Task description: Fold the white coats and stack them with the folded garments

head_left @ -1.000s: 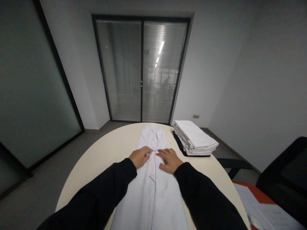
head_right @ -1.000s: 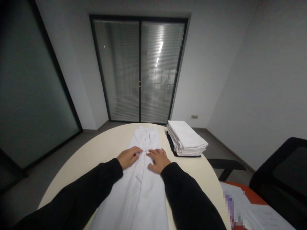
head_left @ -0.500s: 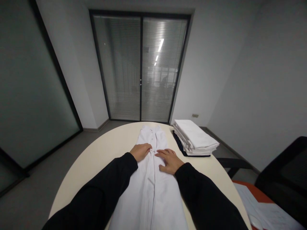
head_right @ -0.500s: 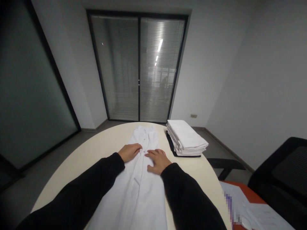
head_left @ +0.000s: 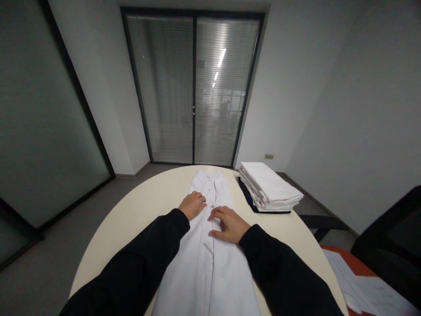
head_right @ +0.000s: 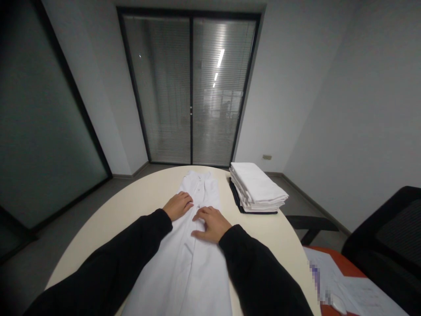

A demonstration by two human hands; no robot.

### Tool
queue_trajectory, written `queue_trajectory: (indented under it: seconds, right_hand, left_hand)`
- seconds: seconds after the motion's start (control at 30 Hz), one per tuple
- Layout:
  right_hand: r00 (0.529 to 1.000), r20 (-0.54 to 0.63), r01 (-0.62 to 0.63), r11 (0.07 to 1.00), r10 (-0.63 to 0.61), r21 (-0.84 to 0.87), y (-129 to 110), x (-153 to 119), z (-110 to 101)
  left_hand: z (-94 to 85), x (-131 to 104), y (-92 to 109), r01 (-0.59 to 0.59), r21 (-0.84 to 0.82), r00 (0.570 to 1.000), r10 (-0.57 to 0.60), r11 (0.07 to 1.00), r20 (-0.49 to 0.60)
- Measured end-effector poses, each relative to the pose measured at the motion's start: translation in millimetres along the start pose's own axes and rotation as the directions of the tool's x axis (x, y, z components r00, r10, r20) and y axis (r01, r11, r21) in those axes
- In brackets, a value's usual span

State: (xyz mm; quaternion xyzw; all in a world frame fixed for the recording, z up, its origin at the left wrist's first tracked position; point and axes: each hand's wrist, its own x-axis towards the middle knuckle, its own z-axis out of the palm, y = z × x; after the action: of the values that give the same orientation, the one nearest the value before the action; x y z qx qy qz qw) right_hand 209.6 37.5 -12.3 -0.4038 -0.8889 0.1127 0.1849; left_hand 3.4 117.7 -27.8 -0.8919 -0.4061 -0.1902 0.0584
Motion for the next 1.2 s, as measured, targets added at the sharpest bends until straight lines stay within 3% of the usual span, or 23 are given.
queue_trajectory:
  seconds: [0.2,0.4,0.77,1.0,1.13,1.2]
  right_hand:
    - [0.996,0.087,0.004,0.999,0.0,-0.053,-14,-4,-2]
    - [0.97,0.134,0.18,0.971,-0.202,0.161,-31,-9,-11]
    - [0.92,0.226,0.294,0.946,-0.319,0.137,-68,-15,-2]
    - [0.916,0.263,0.217,0.926,-0.302,0.309,-64,-16,8]
    - [0.969,0.223,0.024,0.94,-0.105,0.341,-68,-15,3]
    - [0.969,0.246,-0.068,0.919,-0.032,0.387,-69,-15,0]
  left_hand:
    - [12.1,-6,-6,-0.021,-0.125,0.999,0.017,0.992,-0.029]
    - [20.5,-12,-15,-0.01,-0.185,0.996,-0.006,0.983,-0.089]
    - [14.2,-13,-16,0.058,-0.255,0.993,-0.081,0.965,-0.083]
    - [11.1,-17,-10,0.121,-0.203,0.992,-0.112,0.972,0.052]
    - [13.3,-23,-7,0.163,-0.102,0.974,-0.143,0.981,0.178]
    - [11.7,-23,-4,0.163,-0.073,0.972,-0.147,0.984,0.182]
